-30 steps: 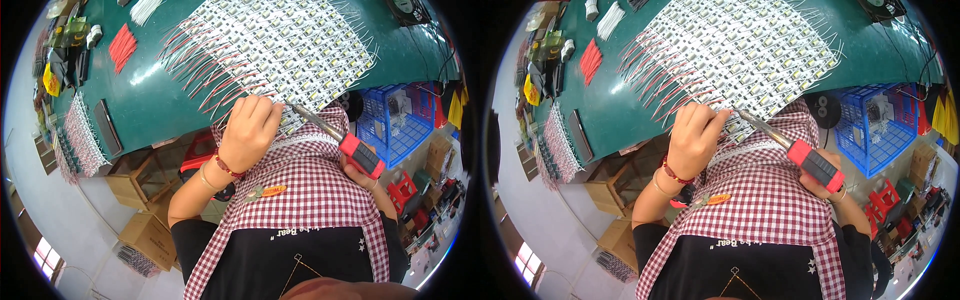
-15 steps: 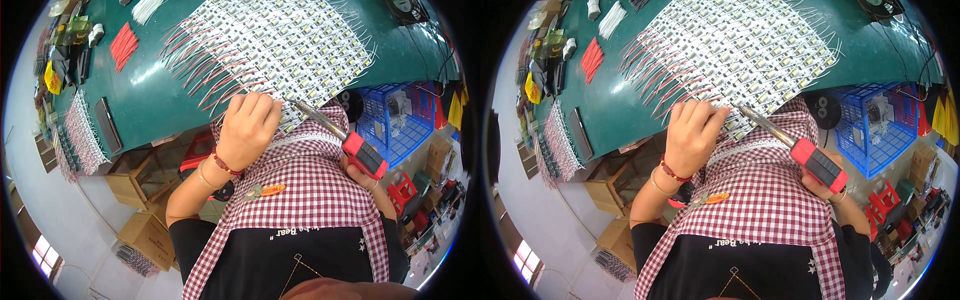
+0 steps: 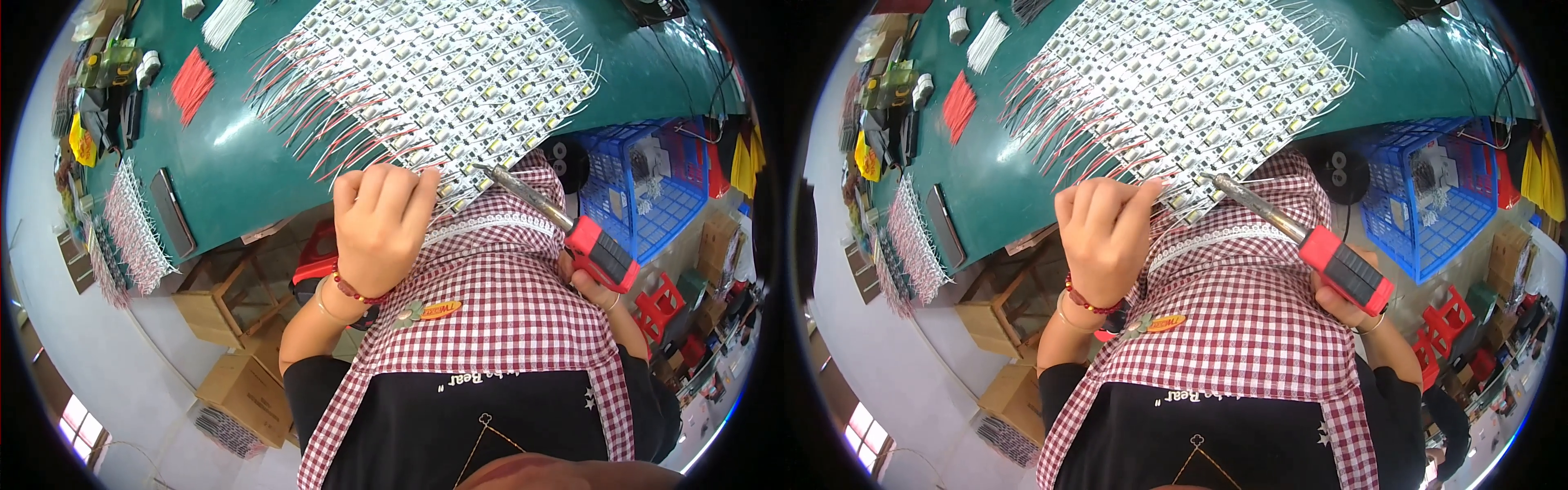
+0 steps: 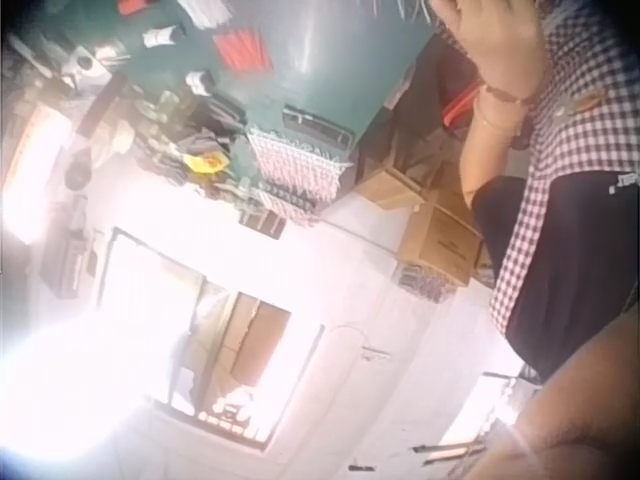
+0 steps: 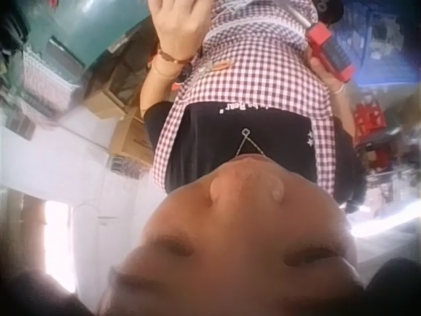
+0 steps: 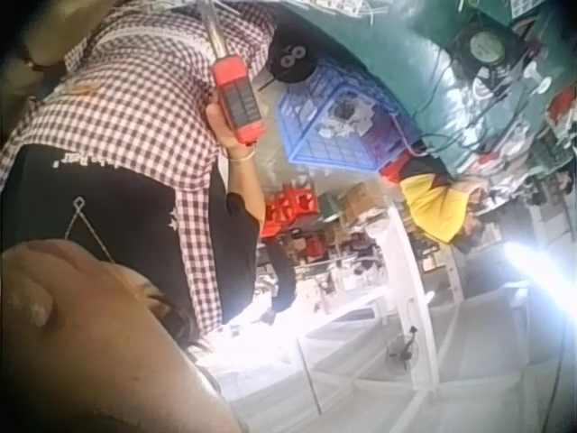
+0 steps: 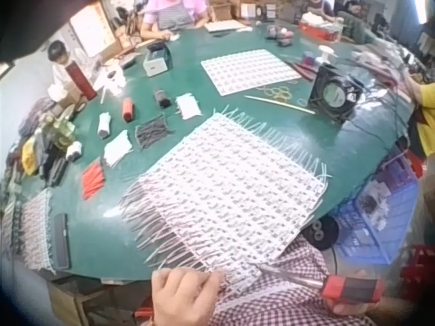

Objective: The person solders electrical wires onto an LED light sheet component using a soldering iron and solder wire.

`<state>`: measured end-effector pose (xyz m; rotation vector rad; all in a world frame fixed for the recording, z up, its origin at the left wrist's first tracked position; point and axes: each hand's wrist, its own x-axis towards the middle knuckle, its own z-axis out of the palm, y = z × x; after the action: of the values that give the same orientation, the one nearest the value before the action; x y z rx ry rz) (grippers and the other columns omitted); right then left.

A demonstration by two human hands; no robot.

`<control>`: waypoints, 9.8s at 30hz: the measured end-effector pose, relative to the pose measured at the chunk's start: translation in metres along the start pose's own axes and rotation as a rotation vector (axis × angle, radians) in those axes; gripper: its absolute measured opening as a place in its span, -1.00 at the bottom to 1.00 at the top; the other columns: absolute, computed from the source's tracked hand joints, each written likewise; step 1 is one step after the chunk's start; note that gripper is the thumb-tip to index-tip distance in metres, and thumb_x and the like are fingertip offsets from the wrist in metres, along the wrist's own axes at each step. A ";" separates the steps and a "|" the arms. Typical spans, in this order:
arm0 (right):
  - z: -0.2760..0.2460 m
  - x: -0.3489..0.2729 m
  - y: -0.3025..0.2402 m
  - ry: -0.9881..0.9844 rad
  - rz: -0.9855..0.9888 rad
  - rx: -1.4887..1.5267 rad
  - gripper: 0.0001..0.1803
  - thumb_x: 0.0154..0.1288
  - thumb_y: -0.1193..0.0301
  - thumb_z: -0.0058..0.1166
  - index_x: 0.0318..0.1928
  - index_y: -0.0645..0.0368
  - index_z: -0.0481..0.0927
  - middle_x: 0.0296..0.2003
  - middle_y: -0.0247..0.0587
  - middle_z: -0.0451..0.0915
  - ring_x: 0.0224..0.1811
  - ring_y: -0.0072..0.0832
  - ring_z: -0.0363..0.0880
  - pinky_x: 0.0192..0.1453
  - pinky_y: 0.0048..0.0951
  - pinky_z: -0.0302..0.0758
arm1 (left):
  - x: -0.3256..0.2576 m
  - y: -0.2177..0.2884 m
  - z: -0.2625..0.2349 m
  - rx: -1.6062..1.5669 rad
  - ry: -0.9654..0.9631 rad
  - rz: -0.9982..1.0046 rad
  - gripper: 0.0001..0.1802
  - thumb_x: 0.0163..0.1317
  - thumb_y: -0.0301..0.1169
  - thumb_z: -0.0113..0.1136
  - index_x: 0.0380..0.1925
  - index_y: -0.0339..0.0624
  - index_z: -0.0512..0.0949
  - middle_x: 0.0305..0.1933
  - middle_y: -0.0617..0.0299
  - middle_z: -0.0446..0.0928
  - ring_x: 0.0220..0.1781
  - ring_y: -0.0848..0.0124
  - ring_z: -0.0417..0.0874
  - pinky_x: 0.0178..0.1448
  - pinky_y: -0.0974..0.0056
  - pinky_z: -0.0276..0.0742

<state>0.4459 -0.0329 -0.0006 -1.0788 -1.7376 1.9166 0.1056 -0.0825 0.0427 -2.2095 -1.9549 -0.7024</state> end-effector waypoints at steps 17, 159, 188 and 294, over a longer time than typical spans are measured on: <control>0.010 0.012 -0.006 0.035 -0.383 -0.417 -0.71 0.15 0.16 0.23 -0.48 0.11 0.56 -0.54 -0.34 0.54 -0.55 -0.34 0.50 -0.47 -0.36 0.36 | -0.008 0.001 0.027 -0.128 -0.018 0.054 -0.73 -0.11 -0.55 0.23 -0.30 -0.16 0.67 -0.48 0.38 0.39 -0.41 0.44 0.43 -0.19 0.24 0.21; -0.022 0.260 -0.055 -0.017 -0.198 1.157 -0.62 0.44 0.17 0.01 0.00 0.26 0.45 -0.03 0.01 0.54 0.07 -0.24 0.54 0.41 0.02 0.31 | 0.150 -0.187 0.071 -0.163 -0.204 -0.464 -0.85 0.03 -0.43 0.33 -0.44 -0.25 0.57 -0.30 0.08 0.56 -0.14 0.09 0.55 -0.06 0.09 0.49; -0.013 0.253 -0.056 0.072 -0.242 1.068 -0.67 0.44 0.24 -0.01 -0.02 0.28 0.48 -0.05 0.06 0.58 0.08 -0.16 0.56 0.35 -0.09 0.39 | 0.118 -0.179 0.045 -0.065 -0.067 -0.403 -0.93 0.14 -0.49 0.18 -0.45 -0.28 0.57 -0.35 0.02 0.44 -0.22 0.05 0.54 -0.16 0.09 0.49; -0.009 0.256 -0.058 0.064 -0.263 1.000 -0.62 0.48 0.23 -0.08 0.02 0.34 0.44 0.03 0.14 0.53 0.17 -0.13 0.48 0.43 -0.08 0.30 | 0.102 -0.086 0.044 -0.071 -0.034 -0.444 -0.88 0.08 -0.41 0.29 -0.39 -0.10 0.53 -0.35 0.22 0.49 -0.22 0.22 0.52 -0.10 0.11 0.28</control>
<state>0.2709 0.1618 -0.0229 -0.4810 -0.6262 2.1064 0.0412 0.0410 0.0260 -1.8417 -2.5065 -0.7959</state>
